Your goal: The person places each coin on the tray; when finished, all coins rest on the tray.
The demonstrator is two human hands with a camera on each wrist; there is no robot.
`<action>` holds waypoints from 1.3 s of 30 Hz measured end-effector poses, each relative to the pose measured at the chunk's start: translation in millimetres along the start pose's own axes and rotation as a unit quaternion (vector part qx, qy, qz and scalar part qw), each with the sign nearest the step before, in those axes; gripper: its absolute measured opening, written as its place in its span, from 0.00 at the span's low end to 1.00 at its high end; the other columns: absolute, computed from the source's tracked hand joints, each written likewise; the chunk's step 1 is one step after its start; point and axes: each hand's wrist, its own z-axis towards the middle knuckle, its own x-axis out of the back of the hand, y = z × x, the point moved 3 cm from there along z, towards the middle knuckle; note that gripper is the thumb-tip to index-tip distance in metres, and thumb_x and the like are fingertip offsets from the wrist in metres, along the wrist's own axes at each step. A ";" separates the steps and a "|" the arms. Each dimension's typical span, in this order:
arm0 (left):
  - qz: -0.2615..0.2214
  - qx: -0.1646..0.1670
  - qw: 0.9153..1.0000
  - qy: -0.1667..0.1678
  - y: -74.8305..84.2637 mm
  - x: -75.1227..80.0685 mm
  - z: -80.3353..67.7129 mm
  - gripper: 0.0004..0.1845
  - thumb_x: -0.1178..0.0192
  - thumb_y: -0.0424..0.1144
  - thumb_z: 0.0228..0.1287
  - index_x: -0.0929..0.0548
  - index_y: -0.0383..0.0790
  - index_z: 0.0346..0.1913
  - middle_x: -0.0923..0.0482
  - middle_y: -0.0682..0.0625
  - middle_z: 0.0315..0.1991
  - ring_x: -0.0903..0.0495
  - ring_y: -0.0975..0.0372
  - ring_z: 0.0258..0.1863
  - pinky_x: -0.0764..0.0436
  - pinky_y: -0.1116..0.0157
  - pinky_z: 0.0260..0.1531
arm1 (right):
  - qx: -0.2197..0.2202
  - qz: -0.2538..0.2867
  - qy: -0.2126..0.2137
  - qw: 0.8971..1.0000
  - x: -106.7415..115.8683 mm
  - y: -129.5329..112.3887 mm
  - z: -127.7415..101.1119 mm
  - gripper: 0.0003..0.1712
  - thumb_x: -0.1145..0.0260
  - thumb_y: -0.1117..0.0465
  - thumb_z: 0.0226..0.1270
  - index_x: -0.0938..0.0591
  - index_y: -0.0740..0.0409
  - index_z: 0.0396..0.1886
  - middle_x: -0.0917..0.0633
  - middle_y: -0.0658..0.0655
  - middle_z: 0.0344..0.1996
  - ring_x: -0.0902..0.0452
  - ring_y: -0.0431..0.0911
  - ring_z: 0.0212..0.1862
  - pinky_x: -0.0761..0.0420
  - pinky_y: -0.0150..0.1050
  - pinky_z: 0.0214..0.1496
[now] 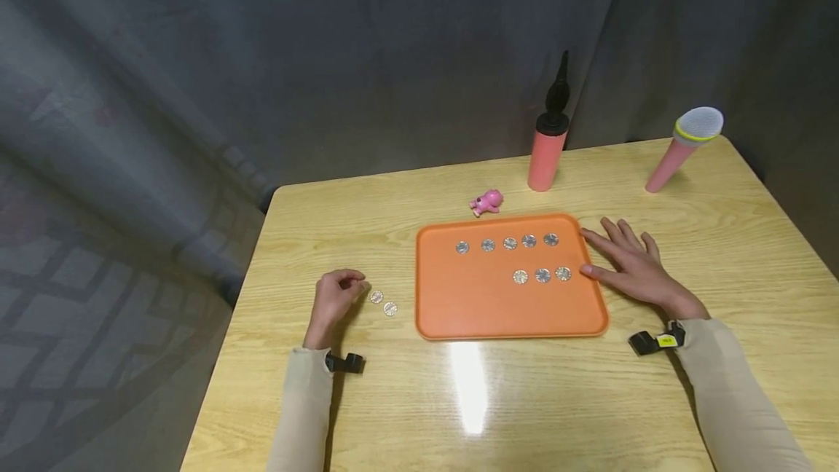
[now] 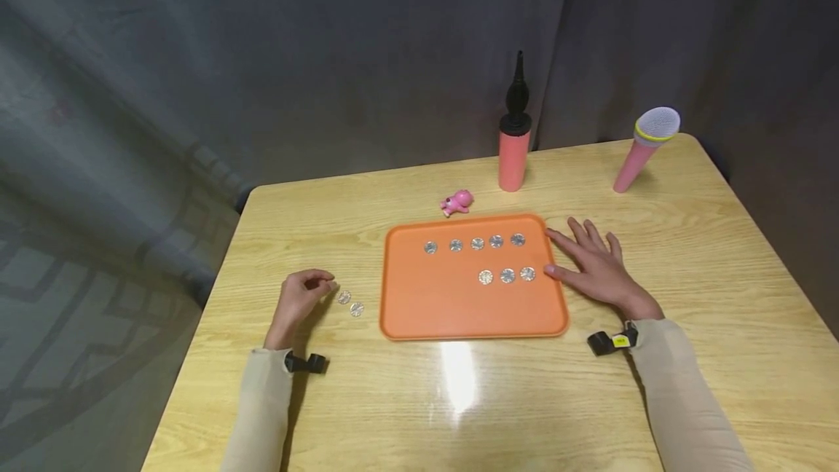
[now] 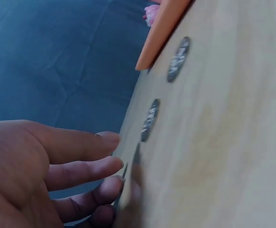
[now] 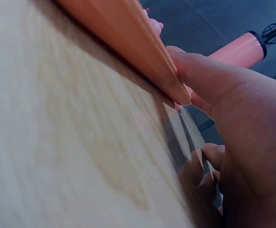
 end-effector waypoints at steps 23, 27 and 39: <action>0.052 -0.074 0.996 -0.027 7.4 -14.0 -15.2 0.09 0.27 0.28 0.52 0.11 0.33 0.38 0.18 0.40 0.36 0.25 0.57 0.35 0.28 0.69 0.37 | -0.001 0.002 -0.001 1.000 1.1 -1.3 0.3 0.43 0.37 0.48 0.71 0.43 0.49 0.80 0.56 0.72 0.80 0.73 0.70 0.80 0.77 0.73 0.72; 0.060 -0.077 0.995 -0.025 7.4 -14.5 -14.5 0.08 0.26 0.29 0.52 0.11 0.34 0.37 0.18 0.41 0.35 0.25 0.57 0.35 0.29 0.68 0.38 | -0.001 0.002 -0.001 1.000 1.7 -1.8 0.3 0.43 0.37 0.48 0.71 0.43 0.49 0.80 0.56 0.72 0.80 0.73 0.70 0.80 0.77 0.72 0.72; 0.050 -0.053 0.997 -0.005 10.0 -16.6 -15.6 0.06 0.28 0.28 0.54 0.15 0.34 0.33 0.19 0.44 0.29 0.26 0.61 0.29 0.29 0.72 0.30 | -0.003 0.003 -0.002 1.000 1.4 -1.2 -0.2 0.43 0.37 0.47 0.70 0.42 0.49 0.80 0.55 0.72 0.80 0.73 0.70 0.80 0.77 0.73 0.72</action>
